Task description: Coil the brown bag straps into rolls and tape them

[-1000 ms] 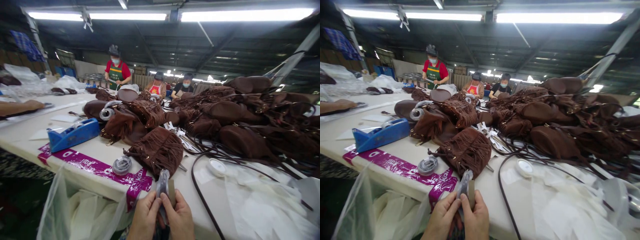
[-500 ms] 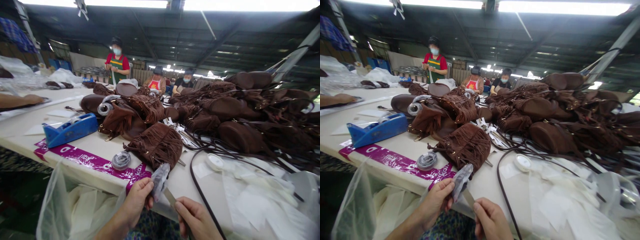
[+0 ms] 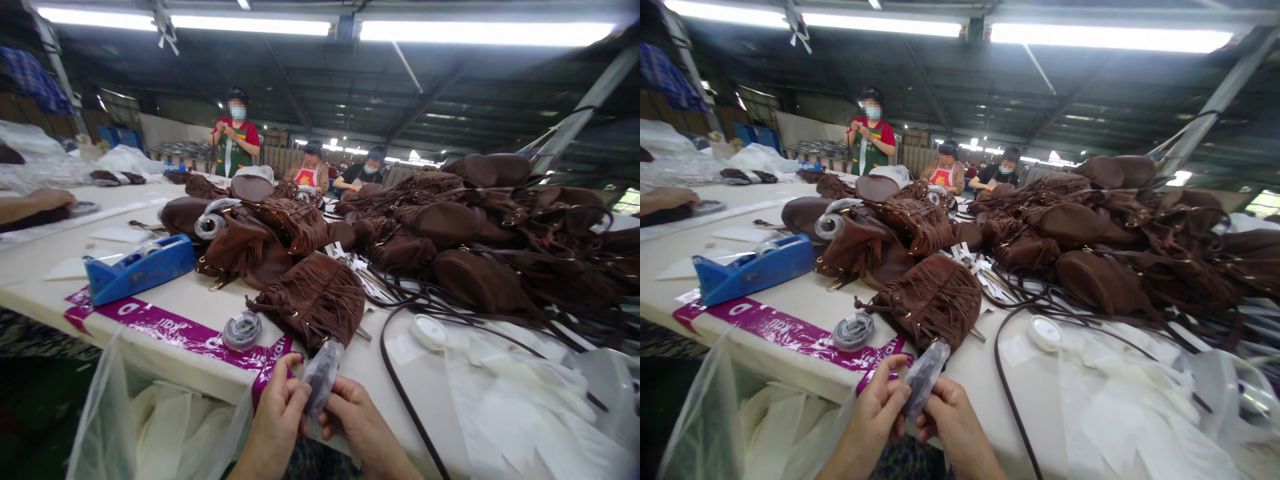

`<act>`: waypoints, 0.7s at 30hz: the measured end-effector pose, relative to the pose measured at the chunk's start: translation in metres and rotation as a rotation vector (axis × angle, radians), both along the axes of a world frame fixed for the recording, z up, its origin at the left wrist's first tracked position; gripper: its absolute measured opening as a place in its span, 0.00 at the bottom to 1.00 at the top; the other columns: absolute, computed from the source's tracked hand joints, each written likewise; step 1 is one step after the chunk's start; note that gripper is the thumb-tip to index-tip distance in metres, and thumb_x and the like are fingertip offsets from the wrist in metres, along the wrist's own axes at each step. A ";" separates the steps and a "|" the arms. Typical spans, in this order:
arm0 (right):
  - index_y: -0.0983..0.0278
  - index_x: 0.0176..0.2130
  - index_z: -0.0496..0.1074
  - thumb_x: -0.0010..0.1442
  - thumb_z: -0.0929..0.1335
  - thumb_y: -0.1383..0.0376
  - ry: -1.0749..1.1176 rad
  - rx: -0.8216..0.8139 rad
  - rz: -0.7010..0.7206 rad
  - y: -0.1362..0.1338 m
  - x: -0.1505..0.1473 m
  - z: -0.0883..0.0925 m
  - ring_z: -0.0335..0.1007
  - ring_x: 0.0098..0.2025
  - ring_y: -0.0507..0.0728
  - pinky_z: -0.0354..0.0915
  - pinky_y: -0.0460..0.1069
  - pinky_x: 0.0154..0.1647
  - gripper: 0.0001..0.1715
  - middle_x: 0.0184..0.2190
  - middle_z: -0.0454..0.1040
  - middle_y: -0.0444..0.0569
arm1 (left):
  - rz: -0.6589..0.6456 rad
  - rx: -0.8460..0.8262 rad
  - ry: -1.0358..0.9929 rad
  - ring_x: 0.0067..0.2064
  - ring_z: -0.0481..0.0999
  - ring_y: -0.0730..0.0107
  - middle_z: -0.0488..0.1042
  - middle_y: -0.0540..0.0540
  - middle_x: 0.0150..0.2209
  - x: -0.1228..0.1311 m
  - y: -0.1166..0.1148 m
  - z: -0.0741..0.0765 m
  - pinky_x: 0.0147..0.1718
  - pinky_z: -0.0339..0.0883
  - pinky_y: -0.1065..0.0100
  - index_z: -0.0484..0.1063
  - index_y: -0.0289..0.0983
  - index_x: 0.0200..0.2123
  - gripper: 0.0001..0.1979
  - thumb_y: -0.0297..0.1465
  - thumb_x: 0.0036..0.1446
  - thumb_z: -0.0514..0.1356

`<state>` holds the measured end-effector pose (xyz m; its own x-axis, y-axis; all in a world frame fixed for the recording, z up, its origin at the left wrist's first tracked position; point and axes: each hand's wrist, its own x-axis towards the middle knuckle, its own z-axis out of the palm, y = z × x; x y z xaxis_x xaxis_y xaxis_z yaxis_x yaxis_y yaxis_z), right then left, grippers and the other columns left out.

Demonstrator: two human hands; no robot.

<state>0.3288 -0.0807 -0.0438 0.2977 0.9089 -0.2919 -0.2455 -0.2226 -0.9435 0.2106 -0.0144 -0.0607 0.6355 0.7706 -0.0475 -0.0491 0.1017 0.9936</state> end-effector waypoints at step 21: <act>0.63 0.34 0.69 0.44 0.75 0.55 0.007 0.125 -0.218 0.017 -0.016 -0.013 0.57 0.18 0.48 0.54 0.42 0.18 0.21 0.20 0.69 0.39 | 0.101 0.081 -0.003 0.19 0.62 0.75 0.63 0.59 0.20 -0.006 0.006 -0.006 0.19 0.56 0.74 0.35 0.34 0.68 0.44 0.41 0.57 0.57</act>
<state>0.3130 -0.0639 -0.0572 0.4890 0.8526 -0.1843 -0.2819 -0.0455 -0.9584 0.2045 -0.0083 -0.0666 0.5548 0.8317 0.0193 -0.0585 0.0159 0.9982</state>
